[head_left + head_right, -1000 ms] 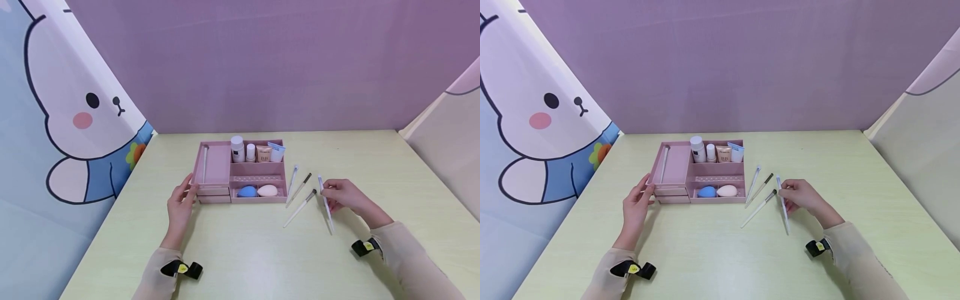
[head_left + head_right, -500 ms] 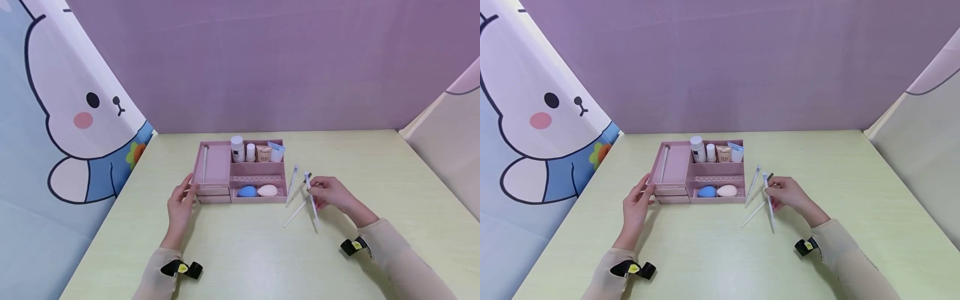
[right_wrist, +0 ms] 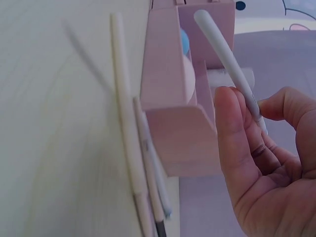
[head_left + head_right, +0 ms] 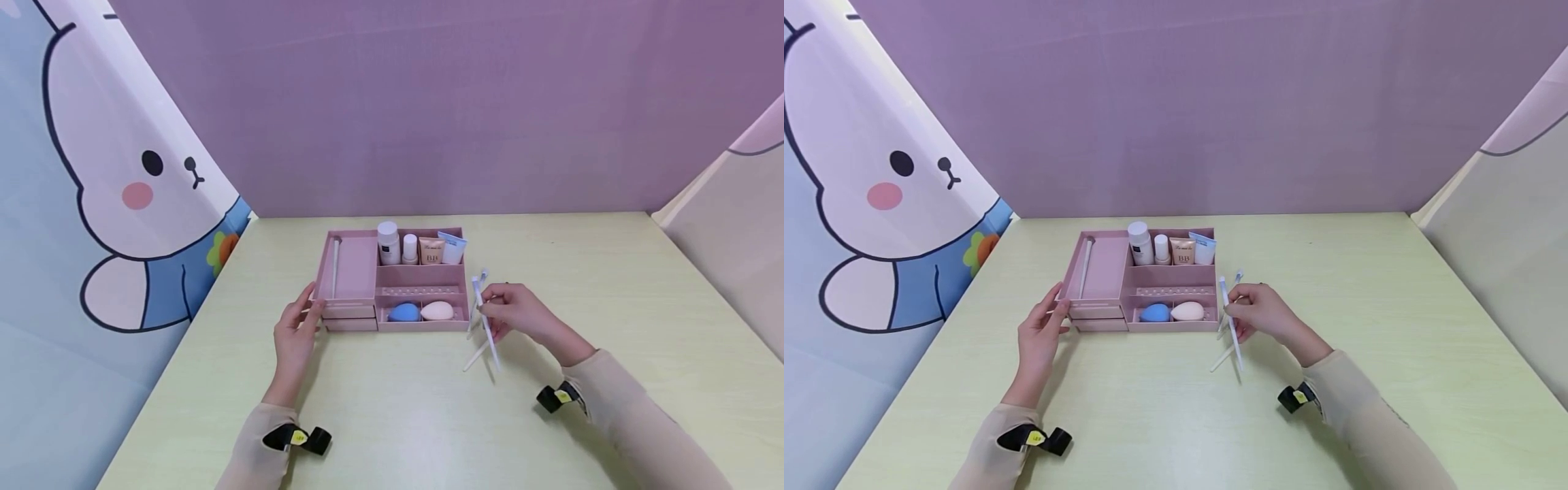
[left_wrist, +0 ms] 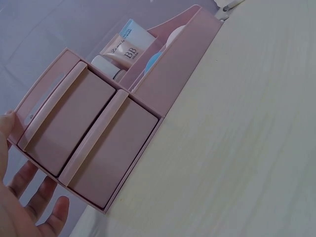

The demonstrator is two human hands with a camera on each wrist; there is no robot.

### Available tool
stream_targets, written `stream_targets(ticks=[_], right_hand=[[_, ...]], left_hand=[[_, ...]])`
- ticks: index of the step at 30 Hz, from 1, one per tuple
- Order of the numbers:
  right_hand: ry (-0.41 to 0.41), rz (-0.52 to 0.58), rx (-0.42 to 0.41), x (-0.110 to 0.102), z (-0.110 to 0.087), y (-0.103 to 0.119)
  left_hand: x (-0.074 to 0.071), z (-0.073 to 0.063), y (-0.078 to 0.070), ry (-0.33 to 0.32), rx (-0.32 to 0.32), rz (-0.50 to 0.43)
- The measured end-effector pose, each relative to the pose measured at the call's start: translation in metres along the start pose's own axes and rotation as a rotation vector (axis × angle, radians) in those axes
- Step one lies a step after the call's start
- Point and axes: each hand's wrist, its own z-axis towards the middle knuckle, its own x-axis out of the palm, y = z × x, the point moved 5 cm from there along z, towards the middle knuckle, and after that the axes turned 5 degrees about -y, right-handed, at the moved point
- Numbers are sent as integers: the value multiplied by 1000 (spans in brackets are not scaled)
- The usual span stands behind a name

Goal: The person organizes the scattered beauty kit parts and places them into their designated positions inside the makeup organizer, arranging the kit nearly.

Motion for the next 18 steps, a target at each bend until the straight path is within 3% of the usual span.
stream_targets(ticks=[7,18], right_hand=[[24,44,-17,15,7,10],[57,22,-80,33,17,20]], left_hand=[[-1,0,-1,-4,2,-4],[-1,-2,-3,-17,10,0]])
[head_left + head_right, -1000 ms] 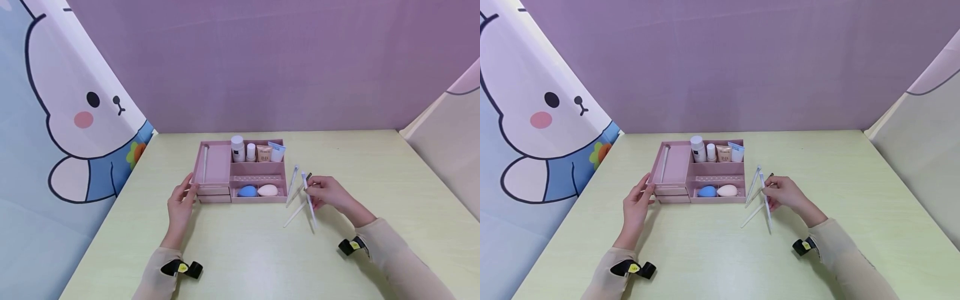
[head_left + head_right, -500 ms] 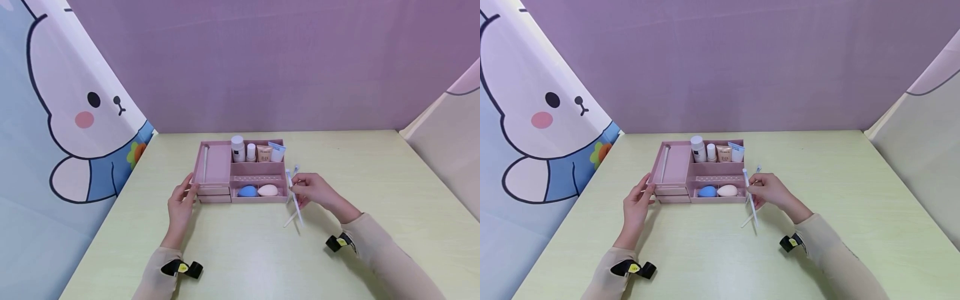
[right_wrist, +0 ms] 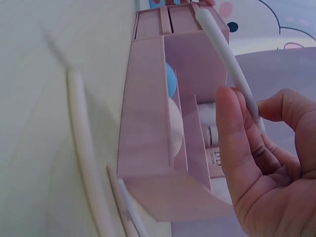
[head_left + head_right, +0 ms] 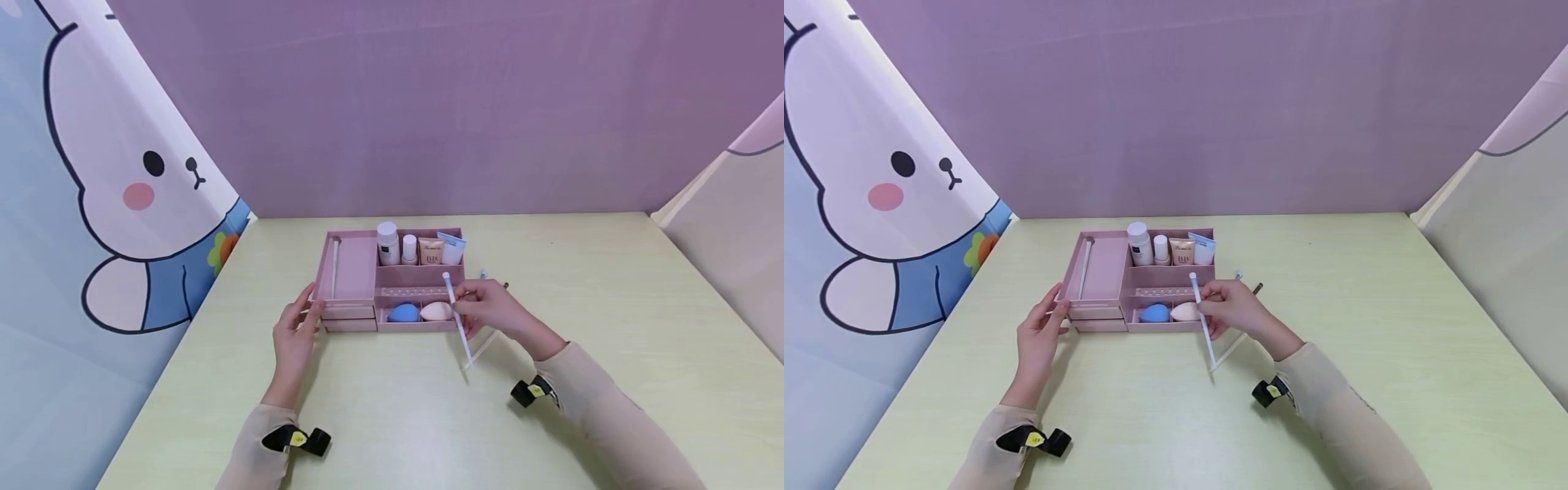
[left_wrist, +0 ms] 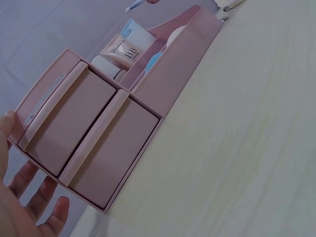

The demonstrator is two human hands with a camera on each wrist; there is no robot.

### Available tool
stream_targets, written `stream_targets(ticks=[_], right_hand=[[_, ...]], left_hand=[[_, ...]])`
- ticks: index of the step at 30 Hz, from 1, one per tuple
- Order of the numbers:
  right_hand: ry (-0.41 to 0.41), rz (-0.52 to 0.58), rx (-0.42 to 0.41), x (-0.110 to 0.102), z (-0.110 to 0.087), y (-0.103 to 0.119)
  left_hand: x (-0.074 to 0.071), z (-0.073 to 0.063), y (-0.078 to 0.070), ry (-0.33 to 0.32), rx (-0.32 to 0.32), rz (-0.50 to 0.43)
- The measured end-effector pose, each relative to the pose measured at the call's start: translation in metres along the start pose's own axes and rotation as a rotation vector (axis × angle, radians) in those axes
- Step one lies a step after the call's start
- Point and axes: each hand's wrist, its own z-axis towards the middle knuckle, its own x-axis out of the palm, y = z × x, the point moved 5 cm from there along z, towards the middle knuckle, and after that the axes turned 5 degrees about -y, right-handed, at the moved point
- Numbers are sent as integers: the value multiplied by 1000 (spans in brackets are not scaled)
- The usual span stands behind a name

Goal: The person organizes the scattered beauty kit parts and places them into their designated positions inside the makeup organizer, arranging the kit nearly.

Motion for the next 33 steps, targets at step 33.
stream_targets(ticks=[33], right_hand=[[82,101,-31,64,36,35]], left_hand=[[0,2,4,13,-15,27]])
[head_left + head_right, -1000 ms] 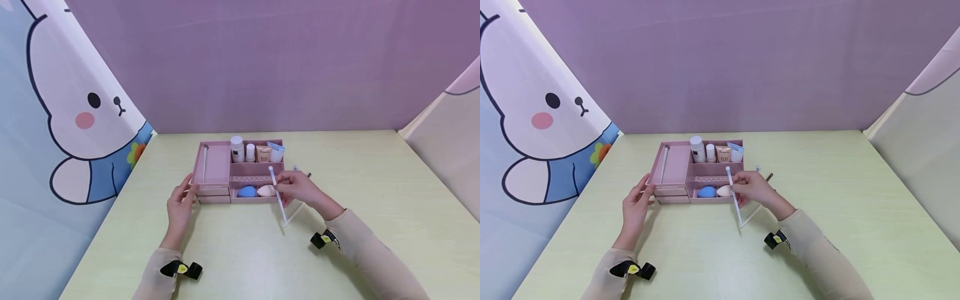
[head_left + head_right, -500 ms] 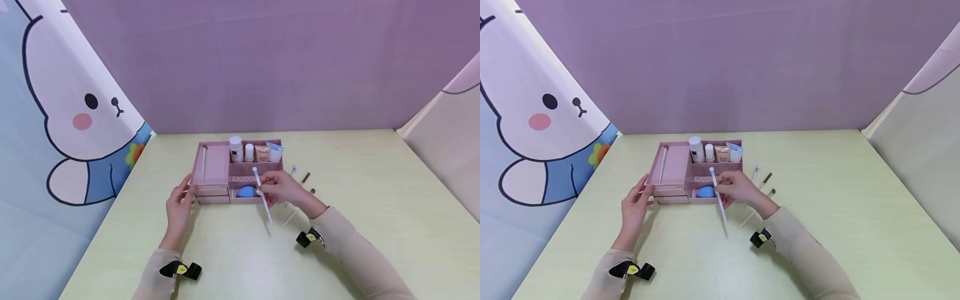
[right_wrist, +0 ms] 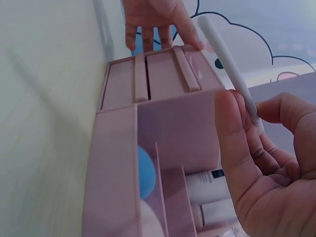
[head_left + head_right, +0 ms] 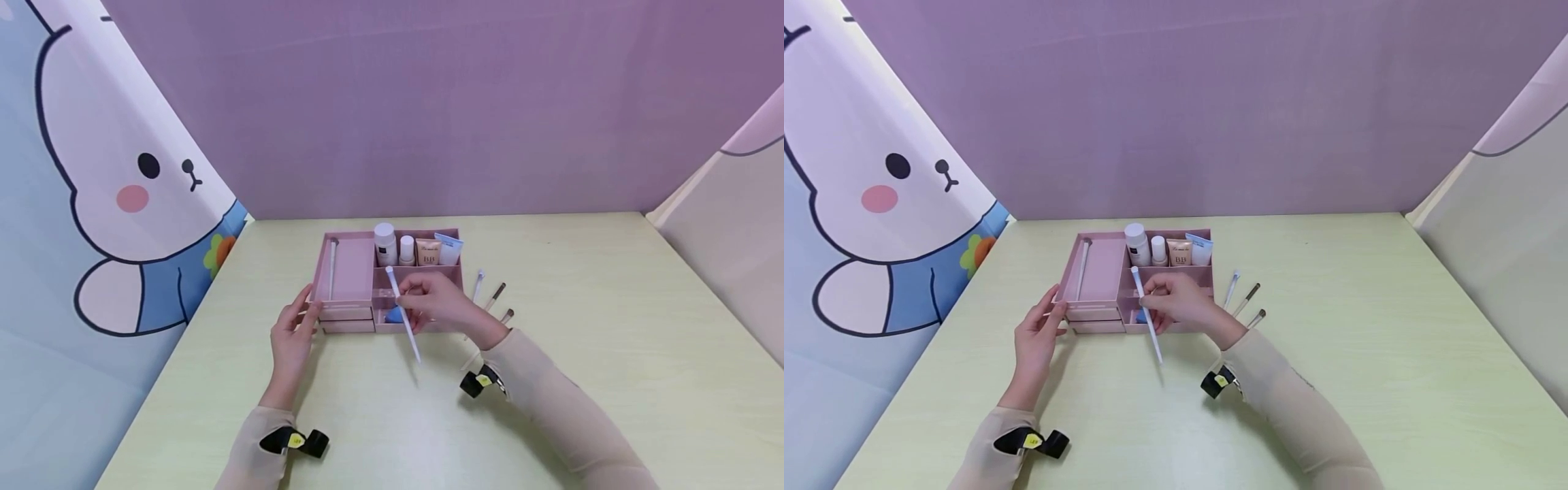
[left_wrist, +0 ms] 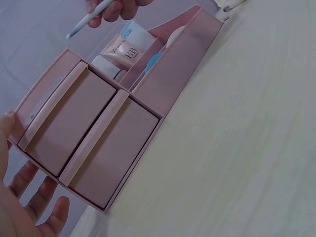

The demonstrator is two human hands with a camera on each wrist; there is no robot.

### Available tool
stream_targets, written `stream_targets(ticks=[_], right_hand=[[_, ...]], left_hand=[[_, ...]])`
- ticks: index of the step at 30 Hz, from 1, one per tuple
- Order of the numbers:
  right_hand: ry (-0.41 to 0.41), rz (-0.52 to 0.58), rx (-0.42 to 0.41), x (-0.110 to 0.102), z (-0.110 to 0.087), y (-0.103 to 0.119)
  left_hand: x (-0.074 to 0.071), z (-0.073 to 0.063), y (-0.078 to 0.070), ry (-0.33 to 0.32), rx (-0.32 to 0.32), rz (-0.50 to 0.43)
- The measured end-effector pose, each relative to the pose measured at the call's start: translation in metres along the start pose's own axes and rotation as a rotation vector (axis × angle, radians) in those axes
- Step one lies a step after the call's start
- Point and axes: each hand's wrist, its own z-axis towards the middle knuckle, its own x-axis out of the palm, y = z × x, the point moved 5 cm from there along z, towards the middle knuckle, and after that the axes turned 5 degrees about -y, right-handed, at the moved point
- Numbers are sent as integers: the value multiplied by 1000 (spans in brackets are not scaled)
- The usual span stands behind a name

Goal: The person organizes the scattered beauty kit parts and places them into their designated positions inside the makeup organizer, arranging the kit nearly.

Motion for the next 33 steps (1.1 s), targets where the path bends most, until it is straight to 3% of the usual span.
stream_targets(ticks=[20,33], right_hand=[[-28,-40,3,19,35,12],[-63,40,46,27,53,25]], left_hand=[[0,0,-1,-20,11,-8],[-1,1,-1,-8,-16,-7]])
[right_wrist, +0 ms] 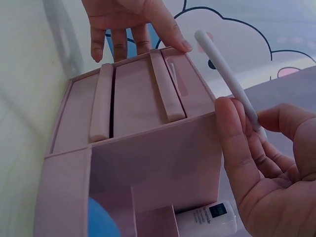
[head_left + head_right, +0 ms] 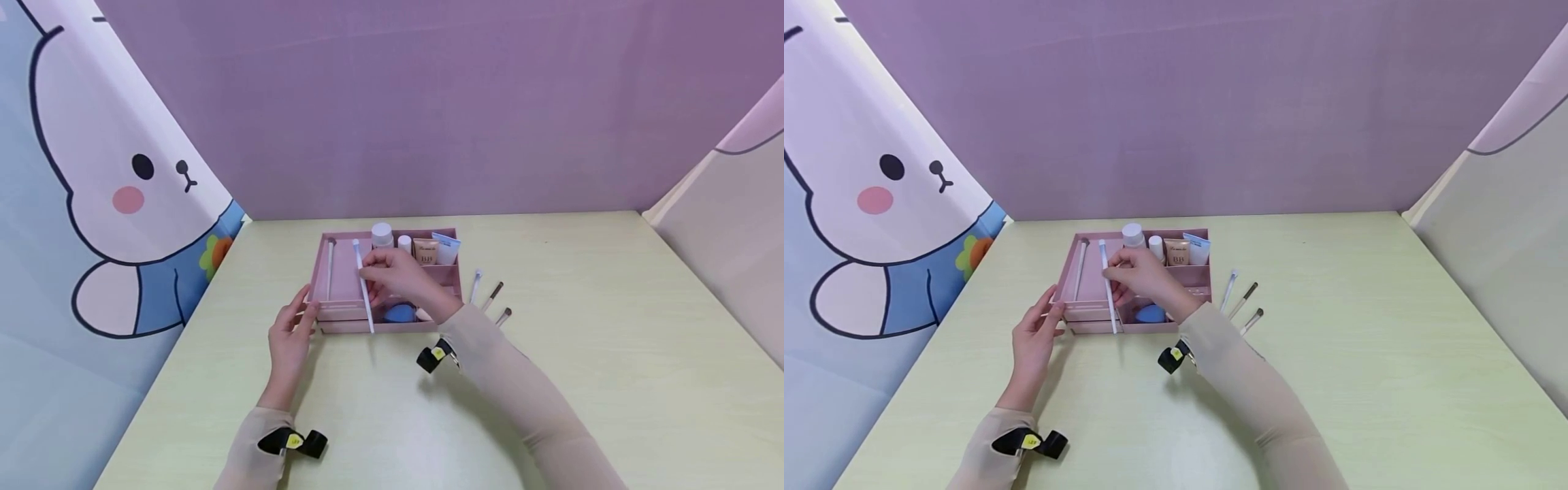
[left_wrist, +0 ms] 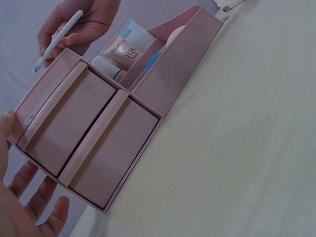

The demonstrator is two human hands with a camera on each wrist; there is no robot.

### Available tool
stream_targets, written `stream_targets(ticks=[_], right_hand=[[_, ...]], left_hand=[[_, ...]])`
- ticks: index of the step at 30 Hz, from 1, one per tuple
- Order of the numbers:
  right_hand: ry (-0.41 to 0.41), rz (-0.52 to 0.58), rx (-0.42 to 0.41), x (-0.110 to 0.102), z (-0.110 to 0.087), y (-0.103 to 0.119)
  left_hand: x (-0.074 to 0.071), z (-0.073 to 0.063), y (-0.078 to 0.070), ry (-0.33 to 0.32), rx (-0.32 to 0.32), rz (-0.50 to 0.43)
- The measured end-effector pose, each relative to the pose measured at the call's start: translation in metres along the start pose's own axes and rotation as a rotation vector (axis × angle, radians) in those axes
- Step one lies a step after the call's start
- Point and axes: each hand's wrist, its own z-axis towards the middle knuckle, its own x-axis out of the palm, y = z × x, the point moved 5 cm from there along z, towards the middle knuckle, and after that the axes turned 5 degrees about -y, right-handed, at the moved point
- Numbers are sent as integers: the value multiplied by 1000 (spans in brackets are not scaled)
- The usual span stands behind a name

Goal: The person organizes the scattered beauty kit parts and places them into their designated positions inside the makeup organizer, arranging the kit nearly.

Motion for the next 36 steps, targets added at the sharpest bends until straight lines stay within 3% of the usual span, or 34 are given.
stream_targets(ticks=[6,13,18,36], right_hand=[[-1,11,-21,4,10,6],[-23,72,20,7,21,8],[-51,87,33,8,26,10],[-28,38,40,16,51,8]], left_hand=[[0,0,0,-4,-6,-8],[0,1,0,-9,31,-1],[0,1,-1,-3,24,12],[3,2,0,-12,19,28]])
